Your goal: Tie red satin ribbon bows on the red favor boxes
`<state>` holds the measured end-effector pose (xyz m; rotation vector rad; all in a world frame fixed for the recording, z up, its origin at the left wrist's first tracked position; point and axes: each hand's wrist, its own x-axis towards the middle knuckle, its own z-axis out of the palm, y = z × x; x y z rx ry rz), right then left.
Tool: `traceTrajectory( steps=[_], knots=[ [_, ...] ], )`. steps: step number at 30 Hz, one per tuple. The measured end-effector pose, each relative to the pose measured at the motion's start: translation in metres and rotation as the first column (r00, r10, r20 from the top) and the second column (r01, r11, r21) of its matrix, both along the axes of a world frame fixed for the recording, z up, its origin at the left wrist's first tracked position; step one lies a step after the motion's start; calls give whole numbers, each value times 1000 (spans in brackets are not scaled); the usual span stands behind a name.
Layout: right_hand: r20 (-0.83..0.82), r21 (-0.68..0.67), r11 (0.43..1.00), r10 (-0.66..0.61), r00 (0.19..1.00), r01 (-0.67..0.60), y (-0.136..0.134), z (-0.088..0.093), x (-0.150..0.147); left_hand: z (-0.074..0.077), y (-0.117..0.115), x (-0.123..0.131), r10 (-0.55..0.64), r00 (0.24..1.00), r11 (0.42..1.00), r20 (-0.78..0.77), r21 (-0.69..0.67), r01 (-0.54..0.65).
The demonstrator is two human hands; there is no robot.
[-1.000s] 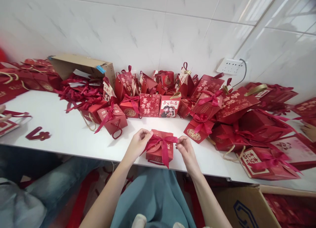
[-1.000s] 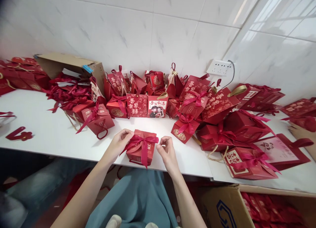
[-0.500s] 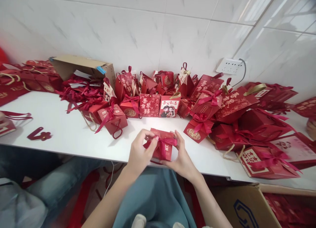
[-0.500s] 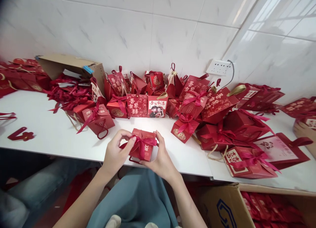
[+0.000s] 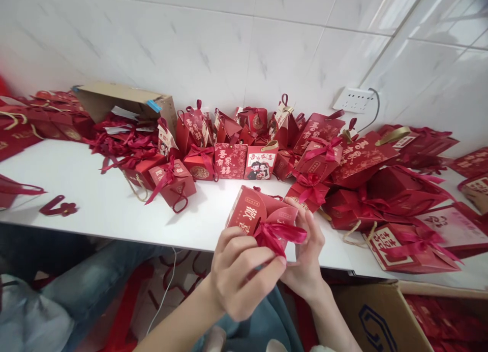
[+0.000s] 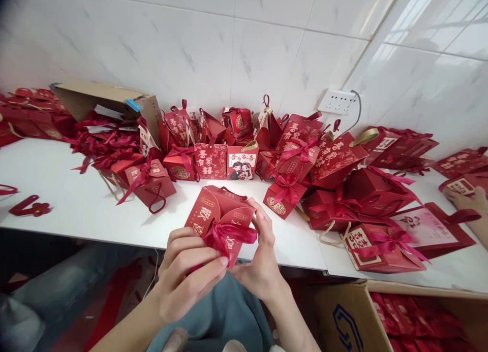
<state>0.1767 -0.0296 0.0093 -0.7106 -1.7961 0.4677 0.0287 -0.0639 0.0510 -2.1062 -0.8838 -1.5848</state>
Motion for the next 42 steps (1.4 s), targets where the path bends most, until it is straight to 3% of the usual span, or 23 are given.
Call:
traceTrajectory(
  steps=[7,42],
  knots=[
    [-143,19,996,88,986,-86,-3,5,-2,10,-8,3,-47,999,999,6,-25,48],
    [-100,10,999,54,994,-53,-6,5,1,10,-11,4,-88,996,994,18,-59,88]
  ],
)
